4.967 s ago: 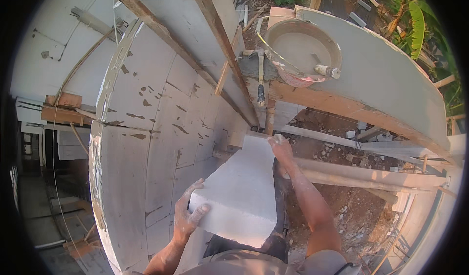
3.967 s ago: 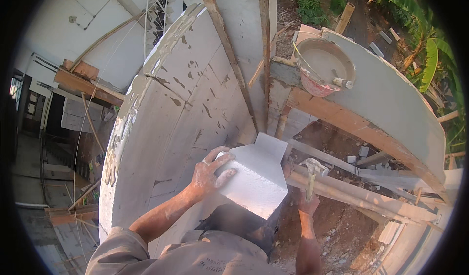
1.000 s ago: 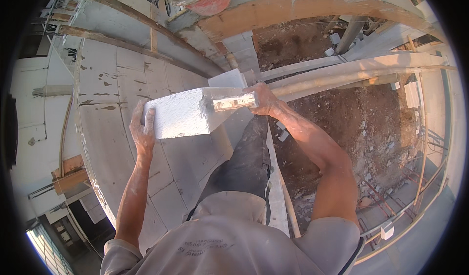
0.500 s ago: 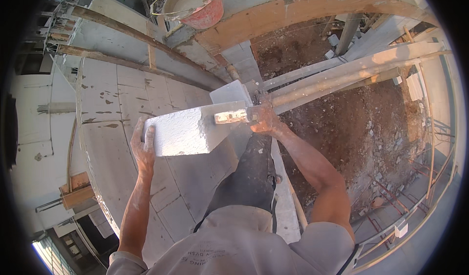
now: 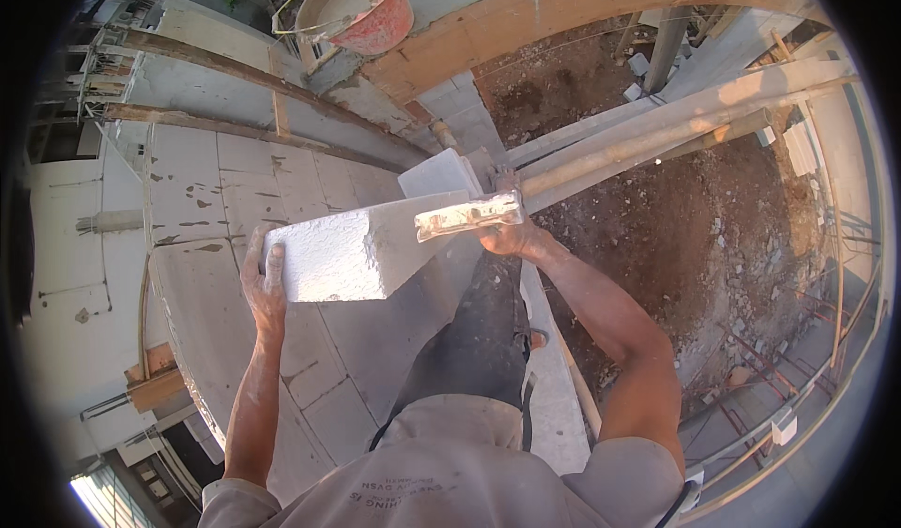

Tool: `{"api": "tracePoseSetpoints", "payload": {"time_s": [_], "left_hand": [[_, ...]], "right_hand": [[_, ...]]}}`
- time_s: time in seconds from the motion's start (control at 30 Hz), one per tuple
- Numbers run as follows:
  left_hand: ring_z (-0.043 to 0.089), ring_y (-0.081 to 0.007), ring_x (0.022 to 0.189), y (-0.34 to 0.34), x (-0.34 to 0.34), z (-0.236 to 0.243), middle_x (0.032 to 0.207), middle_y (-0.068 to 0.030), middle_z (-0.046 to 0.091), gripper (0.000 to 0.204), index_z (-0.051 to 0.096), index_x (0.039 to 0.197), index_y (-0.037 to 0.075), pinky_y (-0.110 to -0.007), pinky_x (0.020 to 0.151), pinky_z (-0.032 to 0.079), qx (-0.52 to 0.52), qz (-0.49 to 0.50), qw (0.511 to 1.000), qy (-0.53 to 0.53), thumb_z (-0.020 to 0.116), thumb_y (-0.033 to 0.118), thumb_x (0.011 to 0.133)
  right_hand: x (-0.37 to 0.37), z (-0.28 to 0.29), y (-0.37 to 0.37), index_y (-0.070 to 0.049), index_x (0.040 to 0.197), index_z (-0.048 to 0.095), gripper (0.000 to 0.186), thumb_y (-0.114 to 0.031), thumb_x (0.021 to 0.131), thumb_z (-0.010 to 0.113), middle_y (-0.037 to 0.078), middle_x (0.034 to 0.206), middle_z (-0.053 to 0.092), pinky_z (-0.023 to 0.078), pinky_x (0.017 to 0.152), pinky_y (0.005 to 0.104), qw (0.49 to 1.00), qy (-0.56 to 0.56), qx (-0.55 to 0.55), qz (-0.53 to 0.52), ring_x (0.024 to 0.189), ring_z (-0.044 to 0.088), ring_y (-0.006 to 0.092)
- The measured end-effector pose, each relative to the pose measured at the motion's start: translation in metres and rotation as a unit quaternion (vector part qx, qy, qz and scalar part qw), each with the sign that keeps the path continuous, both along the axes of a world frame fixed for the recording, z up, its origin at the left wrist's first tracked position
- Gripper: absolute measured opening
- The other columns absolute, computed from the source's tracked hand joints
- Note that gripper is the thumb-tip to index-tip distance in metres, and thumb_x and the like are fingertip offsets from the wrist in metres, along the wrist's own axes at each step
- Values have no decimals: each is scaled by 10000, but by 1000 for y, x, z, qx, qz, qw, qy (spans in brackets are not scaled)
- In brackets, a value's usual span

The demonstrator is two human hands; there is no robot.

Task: The person applies mortar to a white block and a wall section using a trowel, then places the block onto the wall and taps it into position. The person repeats this process with additional blocks.

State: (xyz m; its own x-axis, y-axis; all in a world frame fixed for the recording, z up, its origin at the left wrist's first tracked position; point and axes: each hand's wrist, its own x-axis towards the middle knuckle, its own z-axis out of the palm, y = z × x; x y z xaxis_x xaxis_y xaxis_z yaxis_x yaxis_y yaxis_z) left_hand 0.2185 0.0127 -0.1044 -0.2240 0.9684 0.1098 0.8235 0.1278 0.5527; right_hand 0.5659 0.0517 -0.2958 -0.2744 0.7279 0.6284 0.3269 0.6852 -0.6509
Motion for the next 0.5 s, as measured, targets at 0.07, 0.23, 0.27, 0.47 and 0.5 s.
{"api": "tracePoseSetpoints", "payload": {"time_s": [0.07, 0.23, 0.27, 0.47, 0.5], "left_hand": [[583, -343, 1185, -3, -3, -2, 1226, -234, 640, 562, 623, 1247, -34, -434, 1015, 442, 13, -18, 1000, -8, 661, 427, 928], [586, -341, 1179, -5, -9, -3, 1231, -237, 638, 551, 627, 1241, -36, -442, 1016, 438, 20, -35, 999, 9, 640, 427, 942], [586, -340, 1179, -3, -10, -2, 1231, -237, 638, 548, 628, 1240, -35, -443, 1017, 437, 3, -34, 999, 16, 637, 427, 944], [590, -331, 1175, -1, -6, -2, 1208, -234, 651, 602, 635, 1240, -21, -430, 1011, 441, 5, -20, 1000, -1, 641, 491, 923], [589, -327, 1178, 0, -6, -2, 1210, -233, 651, 631, 634, 1246, -15, -422, 1012, 443, 22, -56, 998, -18, 640, 521, 913]], "right_hand": [[5, 5, -1, -52, 802, 530, 248, -239, 887, 668, 88, 768, 493, 361, 646, 388, 954, 194, -185, 136, 710, 465, 227], [-8, 18, 3, -36, 711, 550, 319, -276, 854, 705, 60, 615, 492, 350, 501, 349, 982, 79, -166, 50, 563, 482, 217], [-10, 20, 6, -100, 848, 696, 251, -336, 784, 752, 84, 766, 683, 485, 609, 339, 970, -114, -206, 55, 713, 659, 282], [10, 13, -12, -79, 1039, 716, 380, -421, 881, 666, 105, 871, 645, 426, 563, 305, 964, 112, -214, 109, 676, 575, 204], [12, 14, -11, -56, 863, 635, 354, -407, 907, 647, 65, 733, 564, 408, 547, 307, 955, 205, -202, 73, 599, 505, 178]]}}
